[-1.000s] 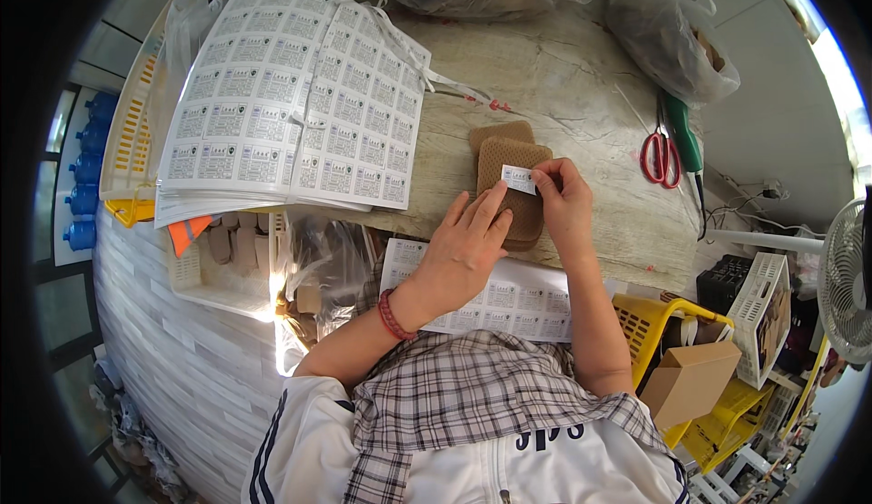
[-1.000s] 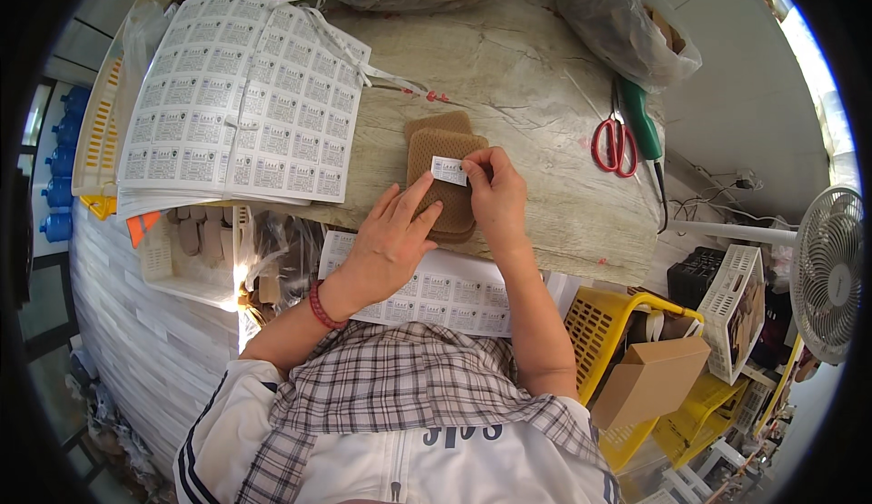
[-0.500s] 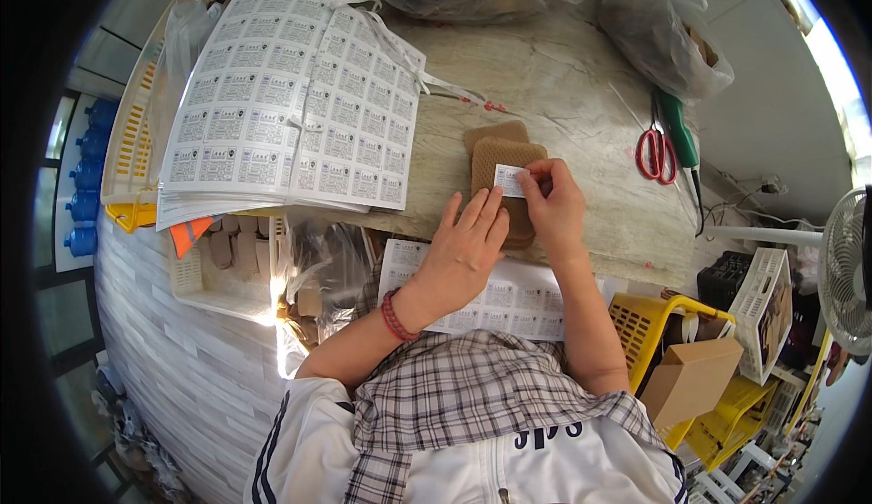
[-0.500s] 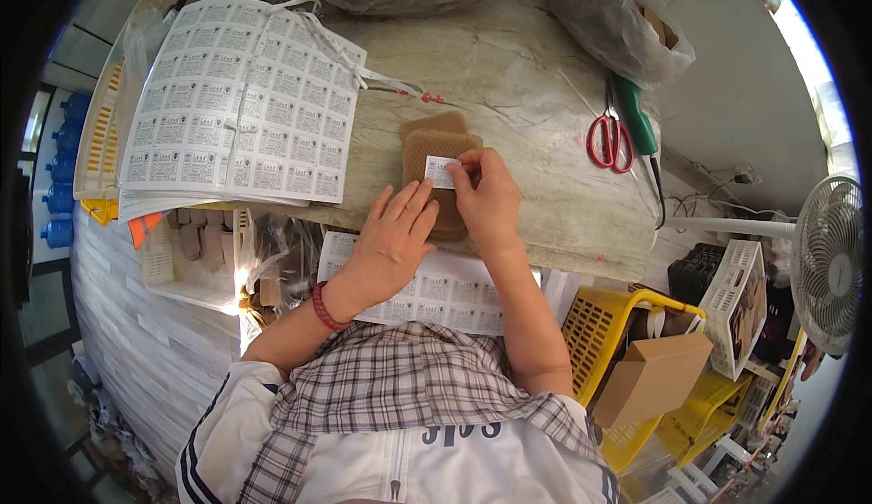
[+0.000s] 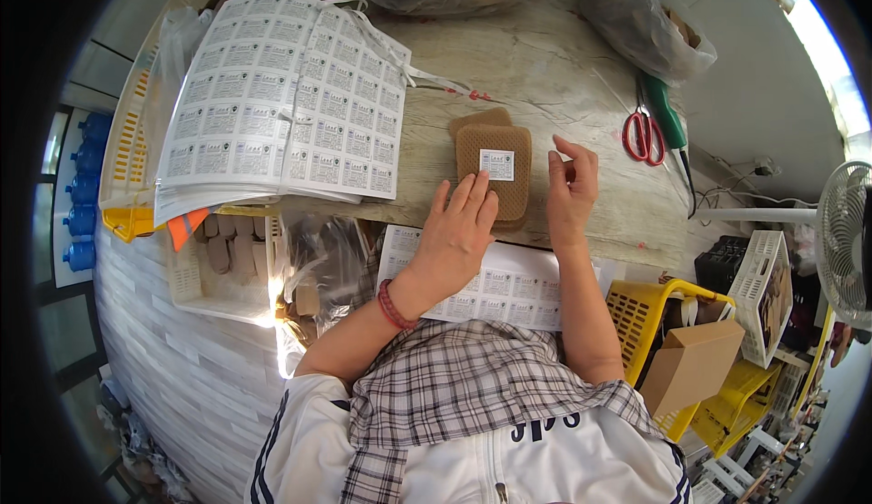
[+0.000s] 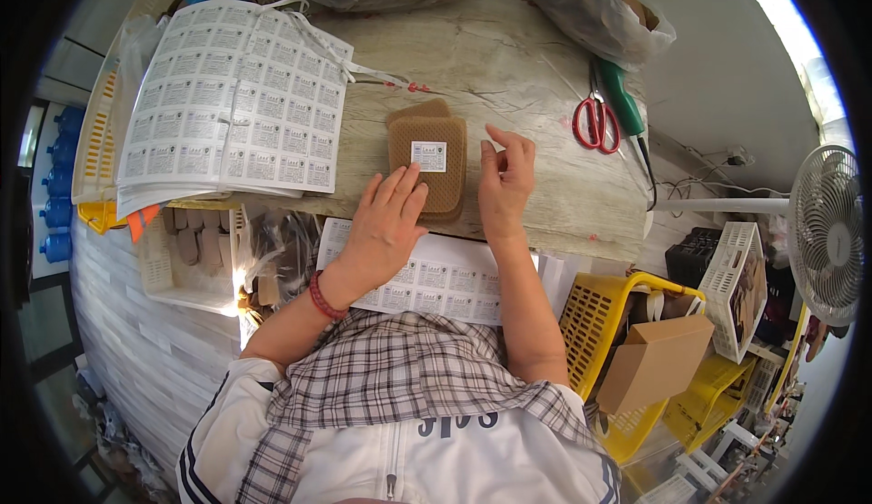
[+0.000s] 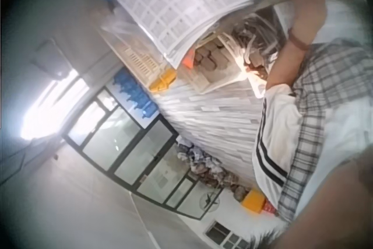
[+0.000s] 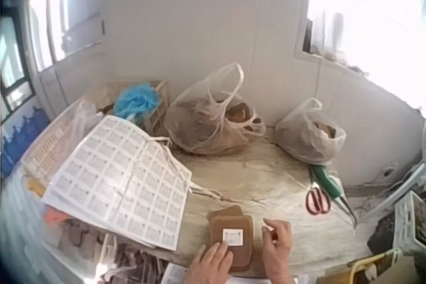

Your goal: The person repeatedly peels small labels from a sheet and affixes them to brown rectangular pads on a cluttered workbench. They handle the pads one at a time, placing some into a clear plastic bag and stacking others on the table.

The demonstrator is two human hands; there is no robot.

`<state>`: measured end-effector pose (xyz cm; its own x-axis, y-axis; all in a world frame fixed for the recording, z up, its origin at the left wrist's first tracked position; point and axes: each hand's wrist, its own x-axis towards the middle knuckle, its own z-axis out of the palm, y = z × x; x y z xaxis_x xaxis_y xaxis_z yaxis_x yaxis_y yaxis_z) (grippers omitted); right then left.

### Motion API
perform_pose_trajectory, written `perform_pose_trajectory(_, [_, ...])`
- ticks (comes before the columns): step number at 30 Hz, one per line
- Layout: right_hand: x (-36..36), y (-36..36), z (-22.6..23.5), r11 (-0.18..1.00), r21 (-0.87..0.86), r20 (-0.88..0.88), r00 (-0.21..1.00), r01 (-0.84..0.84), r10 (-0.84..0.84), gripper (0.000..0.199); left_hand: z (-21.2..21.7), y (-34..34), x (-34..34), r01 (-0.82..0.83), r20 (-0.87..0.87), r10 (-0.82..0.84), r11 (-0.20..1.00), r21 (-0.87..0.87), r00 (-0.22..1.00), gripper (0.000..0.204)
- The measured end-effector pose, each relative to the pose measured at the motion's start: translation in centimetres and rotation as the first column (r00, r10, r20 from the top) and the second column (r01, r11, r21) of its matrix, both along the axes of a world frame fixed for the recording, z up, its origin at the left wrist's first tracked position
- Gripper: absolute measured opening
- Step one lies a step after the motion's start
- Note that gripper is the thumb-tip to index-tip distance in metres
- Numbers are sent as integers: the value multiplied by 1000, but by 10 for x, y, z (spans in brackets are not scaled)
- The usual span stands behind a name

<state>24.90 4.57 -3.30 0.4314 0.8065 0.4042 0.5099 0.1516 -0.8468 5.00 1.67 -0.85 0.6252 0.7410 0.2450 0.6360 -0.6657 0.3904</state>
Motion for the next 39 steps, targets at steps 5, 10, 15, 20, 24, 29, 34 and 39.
perform_pose_trajectory(5, [-10,4,7,992,-37,15,992,-124,125,14,-1,2,-5,-11,74,12,1000,-9,997,49])
perform_pose_trajectory(10, [-19,7,6,978,-180,130,982,-109,133,13,6,27,-32,-101,251,102,995,-16,963,36])
perform_pose_trajectory(15, [-23,10,6,969,-220,14,993,-111,117,11,-1,59,-22,-85,333,138,982,-169,933,48])
perform_pose_trajectory(20, [-18,9,-1,990,-58,119,984,-130,136,9,-17,70,1,-69,237,121,974,-214,964,67])
perform_pose_trajectory(24, [-10,-10,-4,953,194,404,904,-232,138,12,-24,72,3,-71,234,124,972,-223,964,71])
perform_pose_trajectory(29, [-14,-29,16,947,245,-129,962,-205,242,9,-23,69,7,-81,170,117,976,-204,979,69])
perform_pose_trajectory(34, [10,-18,26,977,70,-705,683,-201,191,10,2,53,-1,-84,296,62,995,59,953,54])
perform_pose_trajectory(39, [5,-10,21,944,-52,-612,758,-326,228,8,3,24,-7,39,145,-48,997,67,988,48])
